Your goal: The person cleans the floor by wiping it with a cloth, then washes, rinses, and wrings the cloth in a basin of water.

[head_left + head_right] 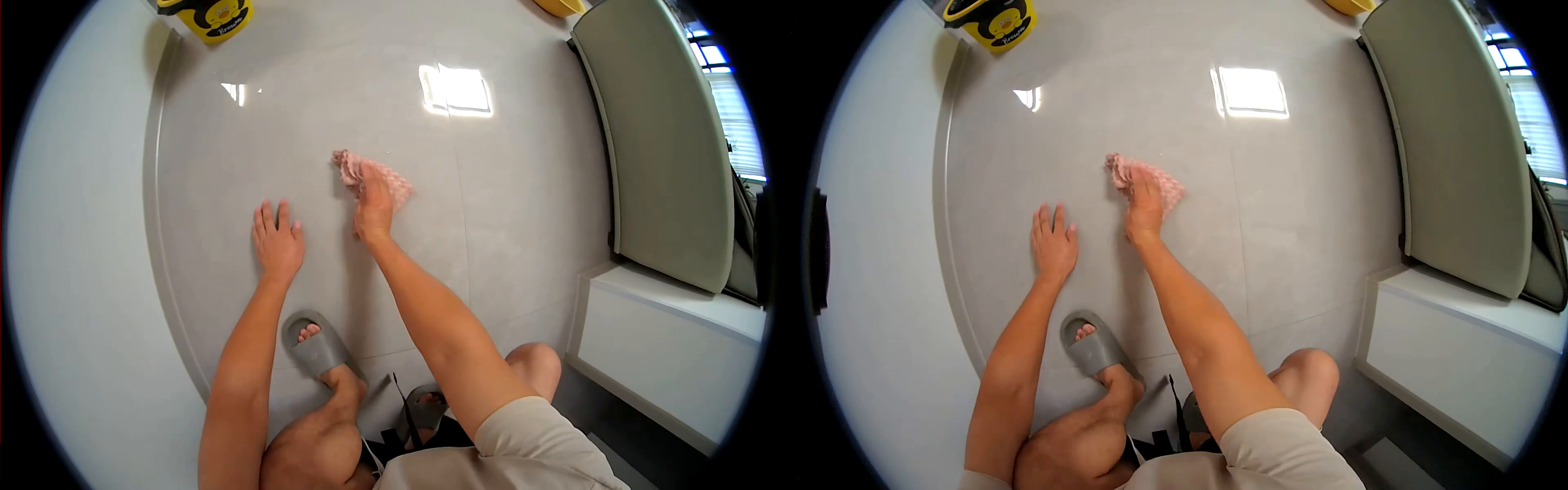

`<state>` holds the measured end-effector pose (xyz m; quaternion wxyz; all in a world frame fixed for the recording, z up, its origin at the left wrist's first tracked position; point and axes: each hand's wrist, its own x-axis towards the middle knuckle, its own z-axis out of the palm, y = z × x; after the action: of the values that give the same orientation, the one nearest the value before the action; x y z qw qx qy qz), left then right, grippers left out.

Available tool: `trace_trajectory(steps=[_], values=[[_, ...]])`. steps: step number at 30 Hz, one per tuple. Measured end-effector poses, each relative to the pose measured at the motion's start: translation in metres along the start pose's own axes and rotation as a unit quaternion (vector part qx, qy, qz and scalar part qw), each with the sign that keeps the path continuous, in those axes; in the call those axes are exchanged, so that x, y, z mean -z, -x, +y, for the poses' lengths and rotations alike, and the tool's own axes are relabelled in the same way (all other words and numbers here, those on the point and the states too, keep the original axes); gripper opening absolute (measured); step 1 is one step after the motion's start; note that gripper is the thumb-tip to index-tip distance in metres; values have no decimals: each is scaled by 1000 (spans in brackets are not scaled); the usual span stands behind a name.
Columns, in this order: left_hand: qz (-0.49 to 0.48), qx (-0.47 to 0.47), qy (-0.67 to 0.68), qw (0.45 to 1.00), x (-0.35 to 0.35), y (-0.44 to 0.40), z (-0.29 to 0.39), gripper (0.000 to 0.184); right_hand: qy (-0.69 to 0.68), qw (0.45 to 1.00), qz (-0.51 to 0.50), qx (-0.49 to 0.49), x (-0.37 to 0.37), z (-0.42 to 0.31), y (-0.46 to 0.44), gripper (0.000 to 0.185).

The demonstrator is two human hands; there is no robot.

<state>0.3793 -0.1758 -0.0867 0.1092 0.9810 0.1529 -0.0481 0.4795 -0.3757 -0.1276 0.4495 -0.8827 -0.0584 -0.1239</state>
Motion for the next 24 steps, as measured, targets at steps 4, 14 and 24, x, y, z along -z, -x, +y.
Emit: trace_trajectory(steps=[4, 14, 24], values=[[17, 15, 5, 1000, -5, 0, 8, 62, 5, 991, 77, -106, 53, -7, 14, 62], [-9, 4, 24, 1000, -5, -10, 17, 66, 157, 983, 90, -21, 39, 37, 23, 56], [-47, -8, 14, 999, 6, -9, 34, 63, -159, 937, 107, -292, 90, -19, 21, 50]])
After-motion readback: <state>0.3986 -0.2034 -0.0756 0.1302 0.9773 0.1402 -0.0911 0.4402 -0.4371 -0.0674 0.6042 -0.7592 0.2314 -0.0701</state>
